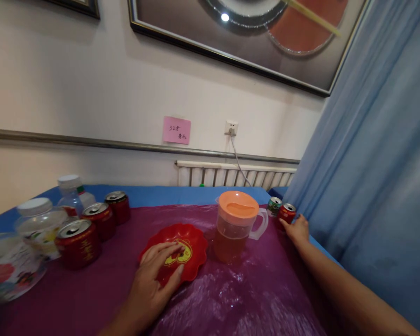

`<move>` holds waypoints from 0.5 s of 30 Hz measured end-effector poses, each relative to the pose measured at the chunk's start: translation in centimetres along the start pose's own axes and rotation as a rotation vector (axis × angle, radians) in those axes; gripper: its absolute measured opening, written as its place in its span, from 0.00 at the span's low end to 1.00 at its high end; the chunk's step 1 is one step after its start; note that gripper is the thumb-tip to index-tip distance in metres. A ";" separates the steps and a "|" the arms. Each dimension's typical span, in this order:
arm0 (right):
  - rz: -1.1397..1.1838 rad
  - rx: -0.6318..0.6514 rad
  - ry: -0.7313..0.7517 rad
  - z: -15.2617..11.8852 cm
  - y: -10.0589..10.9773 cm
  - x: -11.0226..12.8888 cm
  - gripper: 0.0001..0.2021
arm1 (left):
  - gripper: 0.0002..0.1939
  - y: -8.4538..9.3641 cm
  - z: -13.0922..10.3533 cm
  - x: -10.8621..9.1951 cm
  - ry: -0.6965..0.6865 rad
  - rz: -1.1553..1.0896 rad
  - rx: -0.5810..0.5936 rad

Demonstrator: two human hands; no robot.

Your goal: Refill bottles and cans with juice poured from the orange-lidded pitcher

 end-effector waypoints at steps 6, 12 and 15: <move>0.097 0.023 0.129 -8.8 4.8 2.3 0.30 | 0.14 0.6 -0.7 -2.2 0.087 -0.072 0.065; 0.467 0.447 0.865 -21.9 6.5 12.1 0.16 | 0.13 0.7 -1.2 -3.2 0.168 -0.146 0.104; 0.574 0.654 0.968 -26.1 5.7 18.7 0.20 | 0.14 0.4 -1.4 -2.5 0.215 -0.095 0.126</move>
Point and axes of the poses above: each hand's wrist, its own z-axis towards the middle knuckle, its own y-axis out of the back of the hand, x = y × z, the point moved 1 cm from there along z, towards the middle knuckle, and after that the axes turned 12 degrees about z, right-handed, at the moved point
